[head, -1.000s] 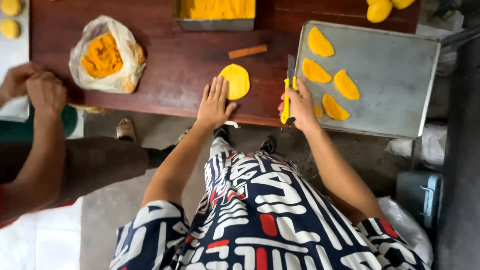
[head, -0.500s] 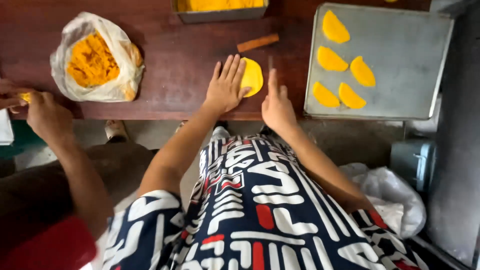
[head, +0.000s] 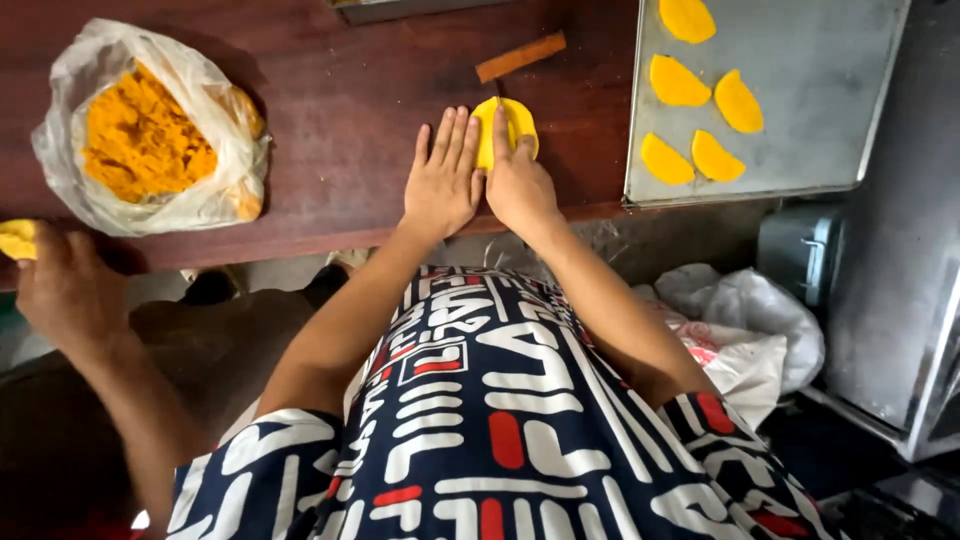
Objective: Preparing filled pastries by rolling dough into flat circles, adding yellow filling, and folding them into a crescent shape.
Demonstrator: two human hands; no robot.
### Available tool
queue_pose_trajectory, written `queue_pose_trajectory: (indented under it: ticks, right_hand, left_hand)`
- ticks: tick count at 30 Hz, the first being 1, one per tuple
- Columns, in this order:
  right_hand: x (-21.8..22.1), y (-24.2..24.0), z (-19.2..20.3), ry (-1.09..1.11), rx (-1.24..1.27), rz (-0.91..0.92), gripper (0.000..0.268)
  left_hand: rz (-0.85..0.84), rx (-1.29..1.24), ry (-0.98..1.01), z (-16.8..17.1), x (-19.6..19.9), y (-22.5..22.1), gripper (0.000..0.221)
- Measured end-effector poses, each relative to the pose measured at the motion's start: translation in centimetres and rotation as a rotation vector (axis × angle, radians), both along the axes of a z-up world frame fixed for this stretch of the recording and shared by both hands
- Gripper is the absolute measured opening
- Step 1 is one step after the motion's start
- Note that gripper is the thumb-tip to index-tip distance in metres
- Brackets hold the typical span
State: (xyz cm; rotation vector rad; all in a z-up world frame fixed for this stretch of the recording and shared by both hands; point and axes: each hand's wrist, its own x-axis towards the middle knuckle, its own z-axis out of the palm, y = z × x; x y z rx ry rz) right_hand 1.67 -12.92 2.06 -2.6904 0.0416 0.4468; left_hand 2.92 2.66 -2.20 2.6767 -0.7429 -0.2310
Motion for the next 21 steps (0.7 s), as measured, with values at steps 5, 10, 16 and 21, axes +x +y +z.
queue_pose_trajectory:
  ticks: [5, 10, 16, 21]
  right_hand:
    - [-4.8, -0.2, 3.0, 0.099, 0.016, -0.009, 0.087]
    - [-10.9, -3.0, 4.7, 0.383, 0.061, -0.018, 0.089]
    - [-4.3, -10.4, 1.5, -0.036, 0.277, -0.269, 0.061]
    - [3.0, -15.0, -0.2, -0.446, 0.085, 0.115, 0.048]
  left_hand:
    - [-0.004, -0.007, 0.042, 0.0, 0.2, 0.1, 0.072]
    - [0.098, -0.192, -0.031, 0.4, 0.8, 0.2, 0.069]
    - [0.19, -0.284, -0.101, 2.9, 4.9, -1.7, 0.044]
    - [0.171, -0.193, -0.119, -0.4, 5.7, -3.9, 0.024]
